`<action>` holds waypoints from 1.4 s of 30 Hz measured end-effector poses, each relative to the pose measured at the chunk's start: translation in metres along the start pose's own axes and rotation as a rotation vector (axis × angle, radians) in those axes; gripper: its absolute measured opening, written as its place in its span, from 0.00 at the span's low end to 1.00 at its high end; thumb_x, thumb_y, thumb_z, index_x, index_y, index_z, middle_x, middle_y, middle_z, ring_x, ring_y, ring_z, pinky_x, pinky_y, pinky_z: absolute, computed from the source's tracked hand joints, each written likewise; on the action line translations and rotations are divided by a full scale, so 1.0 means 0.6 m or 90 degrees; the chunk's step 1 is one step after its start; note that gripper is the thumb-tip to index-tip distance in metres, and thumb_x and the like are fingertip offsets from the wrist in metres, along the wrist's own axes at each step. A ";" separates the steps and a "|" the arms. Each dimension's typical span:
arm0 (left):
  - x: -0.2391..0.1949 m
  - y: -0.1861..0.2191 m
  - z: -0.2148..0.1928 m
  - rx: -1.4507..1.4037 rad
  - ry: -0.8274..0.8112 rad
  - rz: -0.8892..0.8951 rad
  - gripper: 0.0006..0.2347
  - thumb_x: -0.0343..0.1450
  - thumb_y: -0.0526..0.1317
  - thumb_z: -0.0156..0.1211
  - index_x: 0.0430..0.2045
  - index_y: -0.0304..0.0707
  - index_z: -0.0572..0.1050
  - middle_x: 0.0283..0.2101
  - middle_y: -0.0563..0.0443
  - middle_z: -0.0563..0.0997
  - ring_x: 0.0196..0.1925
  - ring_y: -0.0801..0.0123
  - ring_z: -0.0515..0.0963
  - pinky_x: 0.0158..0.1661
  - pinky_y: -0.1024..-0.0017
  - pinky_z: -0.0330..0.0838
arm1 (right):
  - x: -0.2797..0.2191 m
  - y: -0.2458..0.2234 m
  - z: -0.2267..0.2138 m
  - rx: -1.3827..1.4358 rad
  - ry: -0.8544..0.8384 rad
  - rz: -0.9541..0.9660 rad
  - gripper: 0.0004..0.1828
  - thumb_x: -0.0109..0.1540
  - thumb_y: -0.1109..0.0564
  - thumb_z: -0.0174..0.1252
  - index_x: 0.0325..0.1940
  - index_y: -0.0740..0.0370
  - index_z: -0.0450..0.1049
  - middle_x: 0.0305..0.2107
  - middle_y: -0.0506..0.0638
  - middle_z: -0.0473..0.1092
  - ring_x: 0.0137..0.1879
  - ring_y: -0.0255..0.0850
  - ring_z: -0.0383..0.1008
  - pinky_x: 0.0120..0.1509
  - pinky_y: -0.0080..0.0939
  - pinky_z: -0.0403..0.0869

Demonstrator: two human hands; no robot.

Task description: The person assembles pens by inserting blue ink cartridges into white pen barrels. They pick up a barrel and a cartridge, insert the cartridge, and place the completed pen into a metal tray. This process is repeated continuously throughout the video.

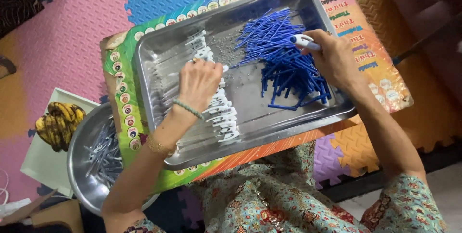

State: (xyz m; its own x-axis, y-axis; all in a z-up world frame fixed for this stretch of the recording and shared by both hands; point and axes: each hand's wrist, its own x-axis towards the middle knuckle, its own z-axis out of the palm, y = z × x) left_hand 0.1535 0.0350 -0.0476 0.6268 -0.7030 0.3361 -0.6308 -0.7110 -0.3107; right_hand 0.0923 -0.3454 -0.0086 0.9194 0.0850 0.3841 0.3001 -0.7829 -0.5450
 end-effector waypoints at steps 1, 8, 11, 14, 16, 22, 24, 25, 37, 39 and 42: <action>0.002 -0.011 -0.004 0.001 -0.003 -0.003 0.06 0.68 0.33 0.69 0.27 0.50 0.79 0.26 0.57 0.82 0.30 0.60 0.83 0.31 0.61 0.73 | -0.002 0.002 0.003 0.002 -0.003 -0.002 0.17 0.72 0.68 0.60 0.62 0.54 0.81 0.34 0.45 0.83 0.48 0.55 0.85 0.58 0.57 0.79; -0.055 -0.054 -0.034 -0.278 -0.089 -0.165 0.10 0.76 0.36 0.67 0.48 0.60 0.83 0.39 0.58 0.81 0.43 0.64 0.85 0.41 0.67 0.82 | 0.002 -0.007 0.009 0.034 0.006 0.073 0.09 0.83 0.51 0.62 0.50 0.52 0.82 0.29 0.47 0.80 0.43 0.53 0.84 0.54 0.54 0.78; -0.101 -0.061 -0.015 -0.369 -0.106 -0.210 0.09 0.80 0.36 0.64 0.53 0.52 0.83 0.43 0.52 0.83 0.47 0.60 0.87 0.47 0.66 0.82 | 0.002 -0.010 0.004 0.064 -0.014 0.100 0.12 0.85 0.48 0.59 0.49 0.47 0.83 0.28 0.46 0.79 0.42 0.51 0.83 0.54 0.51 0.78; -0.112 -0.061 0.006 -0.375 -0.041 -0.179 0.10 0.79 0.31 0.65 0.54 0.39 0.83 0.45 0.43 0.85 0.45 0.57 0.86 0.46 0.68 0.85 | 0.026 -0.021 -0.004 0.103 -0.047 0.084 0.16 0.86 0.52 0.54 0.48 0.55 0.82 0.32 0.48 0.80 0.38 0.43 0.82 0.45 0.43 0.77; -0.113 -0.054 0.006 -0.381 0.010 -0.156 0.10 0.78 0.28 0.66 0.54 0.30 0.83 0.46 0.37 0.86 0.42 0.57 0.85 0.44 0.72 0.88 | 0.038 -0.021 -0.006 0.111 -0.071 0.057 0.18 0.87 0.57 0.52 0.48 0.65 0.81 0.36 0.50 0.82 0.34 0.37 0.81 0.36 0.36 0.77; -0.156 -0.103 -0.081 -0.109 0.083 -0.171 0.17 0.77 0.25 0.64 0.59 0.41 0.81 0.60 0.32 0.83 0.63 0.46 0.81 0.64 0.56 0.79 | 0.055 0.015 0.009 0.182 -0.070 0.089 0.13 0.85 0.60 0.52 0.59 0.75 0.78 0.42 0.62 0.82 0.46 0.47 0.86 0.45 0.41 0.84; -0.209 -0.130 -0.095 -0.178 0.037 -0.314 0.18 0.76 0.24 0.69 0.62 0.26 0.82 0.63 0.21 0.81 0.64 0.38 0.83 0.61 0.54 0.85 | 0.056 0.017 0.007 0.180 -0.060 0.070 0.13 0.85 0.61 0.51 0.63 0.77 0.76 0.46 0.65 0.82 0.45 0.51 0.86 0.47 0.46 0.86; -0.238 -0.135 -0.089 -0.177 0.038 -0.313 0.18 0.76 0.24 0.69 0.62 0.26 0.82 0.63 0.21 0.81 0.64 0.38 0.83 0.61 0.54 0.85 | 0.056 0.036 0.015 0.181 -0.058 0.070 0.13 0.85 0.61 0.51 0.63 0.77 0.76 0.46 0.65 0.82 0.45 0.51 0.86 0.47 0.46 0.86; -0.367 -0.089 -0.017 -0.263 -0.118 -0.354 0.15 0.71 0.26 0.66 0.54 0.22 0.83 0.67 0.28 0.79 0.77 0.31 0.68 0.71 0.38 0.71 | 0.049 -0.005 0.011 0.016 -0.035 -0.034 0.17 0.81 0.62 0.55 0.72 0.73 0.70 0.60 0.74 0.74 0.60 0.65 0.75 0.58 0.63 0.72; -0.375 -0.089 -0.007 -0.261 -0.140 -0.371 0.18 0.67 0.27 0.76 0.53 0.24 0.84 0.66 0.27 0.79 0.77 0.36 0.71 0.74 0.45 0.72 | 0.054 -0.059 0.000 0.060 -0.071 0.027 0.19 0.80 0.60 0.52 0.75 0.71 0.69 0.63 0.73 0.73 0.57 0.59 0.77 0.54 0.57 0.78; -0.425 -0.118 0.037 -0.403 -0.105 -0.380 0.19 0.75 0.49 0.67 0.60 0.46 0.83 0.74 0.38 0.72 0.77 0.37 0.67 0.77 0.48 0.57 | 0.050 -0.050 0.060 0.135 0.011 -0.123 0.30 0.64 0.75 0.62 0.70 0.63 0.78 0.53 0.63 0.80 0.62 0.65 0.80 0.63 0.63 0.77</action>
State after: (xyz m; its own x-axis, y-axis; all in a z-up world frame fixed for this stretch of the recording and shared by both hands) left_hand 0.0483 0.2642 -0.1312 0.9596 -0.2454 0.1380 -0.2814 -0.8516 0.4422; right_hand 0.1202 -0.2971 -0.0076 0.8361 0.2080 0.5077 0.5175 -0.6063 -0.6039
